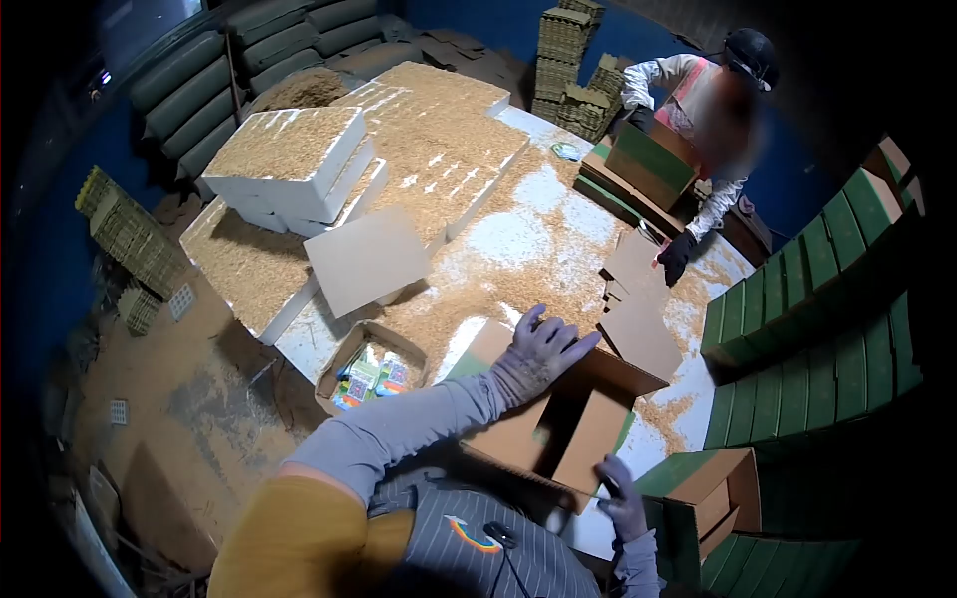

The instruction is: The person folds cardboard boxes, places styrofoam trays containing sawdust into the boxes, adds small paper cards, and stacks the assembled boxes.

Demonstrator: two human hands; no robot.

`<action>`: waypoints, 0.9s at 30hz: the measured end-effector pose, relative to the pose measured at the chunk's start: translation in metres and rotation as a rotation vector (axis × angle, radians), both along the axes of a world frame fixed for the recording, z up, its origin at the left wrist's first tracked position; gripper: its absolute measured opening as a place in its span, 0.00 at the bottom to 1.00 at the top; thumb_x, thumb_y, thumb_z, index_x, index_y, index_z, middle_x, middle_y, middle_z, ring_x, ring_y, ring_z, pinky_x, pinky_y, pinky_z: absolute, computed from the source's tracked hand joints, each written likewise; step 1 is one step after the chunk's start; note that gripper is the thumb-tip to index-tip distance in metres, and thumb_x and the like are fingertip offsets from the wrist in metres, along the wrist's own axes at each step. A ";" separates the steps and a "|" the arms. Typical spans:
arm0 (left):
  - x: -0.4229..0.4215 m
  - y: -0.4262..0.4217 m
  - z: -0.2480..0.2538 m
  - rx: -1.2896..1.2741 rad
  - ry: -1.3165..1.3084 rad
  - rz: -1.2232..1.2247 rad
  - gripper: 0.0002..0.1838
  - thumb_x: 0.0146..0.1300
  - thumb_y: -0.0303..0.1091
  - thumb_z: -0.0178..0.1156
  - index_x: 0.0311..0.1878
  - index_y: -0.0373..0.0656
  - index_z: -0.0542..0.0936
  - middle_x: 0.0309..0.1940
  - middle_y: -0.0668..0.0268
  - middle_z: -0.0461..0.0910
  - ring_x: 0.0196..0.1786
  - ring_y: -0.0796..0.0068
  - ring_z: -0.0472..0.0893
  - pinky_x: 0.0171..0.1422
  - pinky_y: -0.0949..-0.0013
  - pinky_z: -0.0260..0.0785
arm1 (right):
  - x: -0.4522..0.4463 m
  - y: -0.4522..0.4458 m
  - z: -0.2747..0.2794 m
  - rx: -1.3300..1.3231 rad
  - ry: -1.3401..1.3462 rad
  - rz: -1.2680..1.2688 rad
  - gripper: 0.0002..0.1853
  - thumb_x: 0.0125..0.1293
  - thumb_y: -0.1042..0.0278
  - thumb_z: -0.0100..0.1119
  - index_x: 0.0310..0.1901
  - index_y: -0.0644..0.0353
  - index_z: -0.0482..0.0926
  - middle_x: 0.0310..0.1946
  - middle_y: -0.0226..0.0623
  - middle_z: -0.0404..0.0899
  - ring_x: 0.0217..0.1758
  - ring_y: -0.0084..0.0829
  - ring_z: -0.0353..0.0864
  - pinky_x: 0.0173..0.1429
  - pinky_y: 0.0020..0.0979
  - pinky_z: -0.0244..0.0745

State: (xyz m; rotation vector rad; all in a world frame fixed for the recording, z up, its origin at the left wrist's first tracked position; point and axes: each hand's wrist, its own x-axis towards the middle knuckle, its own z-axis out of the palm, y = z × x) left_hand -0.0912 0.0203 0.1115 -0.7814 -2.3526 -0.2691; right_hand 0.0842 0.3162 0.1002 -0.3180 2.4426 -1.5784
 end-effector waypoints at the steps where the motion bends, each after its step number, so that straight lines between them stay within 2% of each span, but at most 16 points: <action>1: 0.007 -0.007 0.011 -0.006 0.000 0.012 0.35 0.54 0.46 0.66 0.66 0.49 0.69 0.53 0.58 0.72 0.54 0.61 0.72 0.63 0.43 0.60 | -0.009 -0.007 0.009 -0.100 -0.200 -0.283 0.33 0.53 0.73 0.62 0.64 0.60 0.68 0.57 0.37 0.74 0.54 0.31 0.76 0.58 0.34 0.73; 3: 0.024 -0.028 0.032 0.223 -0.621 -0.538 0.39 0.57 0.53 0.63 0.68 0.43 0.66 0.56 0.55 0.72 0.59 0.59 0.71 0.67 0.46 0.59 | -0.023 -0.005 -0.013 -0.022 -0.227 -0.546 0.31 0.61 0.67 0.61 0.66 0.60 0.65 0.54 0.37 0.76 0.51 0.29 0.77 0.56 0.30 0.72; 6: 0.070 -0.071 0.013 -0.067 -0.529 -0.831 0.50 0.51 0.65 0.62 0.70 0.40 0.61 0.64 0.48 0.66 0.69 0.53 0.64 0.75 0.48 0.53 | -0.036 0.003 -0.053 -0.523 -0.461 -0.503 0.32 0.69 0.59 0.56 0.70 0.62 0.59 0.53 0.34 0.75 0.52 0.27 0.75 0.58 0.28 0.70; 8: 0.067 -0.090 -0.019 -0.254 -0.461 -0.908 0.53 0.47 0.64 0.64 0.71 0.40 0.61 0.67 0.47 0.64 0.72 0.49 0.62 0.77 0.49 0.50 | -0.053 -0.008 -0.037 -0.456 -0.431 -0.403 0.33 0.70 0.59 0.55 0.71 0.62 0.56 0.56 0.35 0.73 0.56 0.27 0.74 0.61 0.29 0.68; 9: 0.057 -0.092 -0.024 -0.256 -0.458 -0.890 0.53 0.47 0.64 0.64 0.71 0.40 0.61 0.67 0.47 0.64 0.72 0.49 0.62 0.77 0.49 0.50 | -0.060 -0.011 -0.028 -0.387 -0.400 -0.319 0.35 0.70 0.58 0.54 0.73 0.63 0.54 0.58 0.36 0.72 0.59 0.28 0.72 0.63 0.29 0.67; 11: 0.026 -0.092 -0.024 0.069 -0.539 -0.764 0.50 0.46 0.58 0.67 0.69 0.41 0.63 0.68 0.50 0.64 0.71 0.49 0.62 0.77 0.51 0.52 | -0.070 -0.002 0.008 -0.415 -0.250 -0.170 0.40 0.69 0.54 0.54 0.75 0.62 0.46 0.69 0.42 0.62 0.69 0.34 0.64 0.73 0.33 0.56; 12: 0.026 -0.092 -0.012 0.448 -0.725 -0.664 0.42 0.50 0.48 0.69 0.67 0.40 0.67 0.65 0.51 0.69 0.68 0.49 0.67 0.75 0.53 0.57 | -0.071 -0.006 0.038 -0.549 -0.156 -0.082 0.39 0.69 0.54 0.55 0.74 0.62 0.50 0.69 0.43 0.62 0.70 0.34 0.64 0.73 0.34 0.56; 13: 0.033 -0.082 -0.023 0.897 -1.126 -0.399 0.29 0.60 0.44 0.63 0.61 0.37 0.72 0.58 0.48 0.74 0.59 0.48 0.75 0.67 0.55 0.65 | -0.074 -0.011 0.057 -0.682 -0.066 0.004 0.37 0.69 0.54 0.55 0.73 0.62 0.53 0.70 0.44 0.61 0.71 0.35 0.63 0.74 0.34 0.56; 14: 0.032 -0.072 -0.042 0.863 -1.128 -0.190 0.24 0.63 0.41 0.59 0.59 0.39 0.73 0.55 0.49 0.77 0.57 0.52 0.77 0.63 0.56 0.68 | -0.081 -0.011 0.052 -0.677 -0.068 0.022 0.37 0.69 0.54 0.55 0.73 0.62 0.53 0.70 0.44 0.61 0.71 0.35 0.63 0.74 0.34 0.56; 16: 0.030 -0.055 -0.093 0.678 -1.261 0.113 0.19 0.69 0.40 0.53 0.57 0.40 0.75 0.53 0.50 0.78 0.56 0.54 0.78 0.61 0.57 0.69 | -0.099 0.006 0.013 -0.250 -0.185 -0.353 0.21 0.71 0.55 0.54 0.56 0.63 0.75 0.56 0.39 0.75 0.56 0.32 0.75 0.59 0.35 0.71; 17: 0.032 -0.048 -0.125 0.523 -1.391 0.210 0.20 0.71 0.43 0.50 0.56 0.39 0.75 0.55 0.48 0.77 0.57 0.53 0.77 0.61 0.57 0.68 | -0.107 0.035 -0.050 -0.019 -0.115 -0.418 0.13 0.70 0.62 0.55 0.50 0.60 0.77 0.43 0.31 0.78 0.44 0.21 0.75 0.47 0.25 0.72; 18: 0.041 -0.046 -0.170 0.334 -1.066 0.200 0.26 0.70 0.47 0.51 0.63 0.36 0.70 0.56 0.45 0.76 0.58 0.51 0.77 0.64 0.57 0.65 | -0.102 0.041 -0.073 -0.040 -0.113 -0.414 0.12 0.69 0.63 0.56 0.48 0.61 0.78 0.41 0.30 0.77 0.43 0.21 0.74 0.48 0.26 0.71; 20: 0.049 -0.085 -0.056 0.908 -0.947 0.167 0.34 0.71 0.49 0.51 0.70 0.33 0.60 0.59 0.41 0.72 0.62 0.51 0.74 0.69 0.58 0.61 | -0.092 0.049 -0.103 -0.142 -0.086 -0.367 0.12 0.69 0.63 0.57 0.46 0.62 0.78 0.39 0.28 0.76 0.43 0.23 0.74 0.50 0.28 0.70; 21: 0.024 -0.117 -0.056 0.962 -0.743 0.220 0.40 0.70 0.51 0.52 0.74 0.35 0.52 0.65 0.43 0.67 0.68 0.55 0.68 0.72 0.63 0.58 | -0.087 0.050 -0.109 -0.143 -0.082 -0.358 0.12 0.69 0.63 0.57 0.46 0.62 0.78 0.39 0.28 0.76 0.43 0.23 0.74 0.50 0.28 0.70; 24: -0.045 -0.251 -0.016 1.357 -0.290 0.567 0.40 0.69 0.51 0.54 0.73 0.34 0.53 0.64 0.44 0.68 0.67 0.55 0.69 0.72 0.61 0.59 | -0.077 0.047 -0.115 -0.183 -0.036 -0.539 0.11 0.68 0.66 0.57 0.47 0.63 0.78 0.39 0.27 0.76 0.42 0.22 0.74 0.50 0.27 0.70; 27: -0.114 -0.378 -0.003 1.798 -0.215 0.765 0.39 0.68 0.51 0.55 0.72 0.34 0.54 0.63 0.45 0.69 0.66 0.56 0.70 0.71 0.60 0.60 | -0.076 0.039 -0.111 -0.145 -0.039 -0.582 0.11 0.68 0.66 0.57 0.47 0.63 0.78 0.39 0.27 0.77 0.42 0.22 0.74 0.50 0.27 0.70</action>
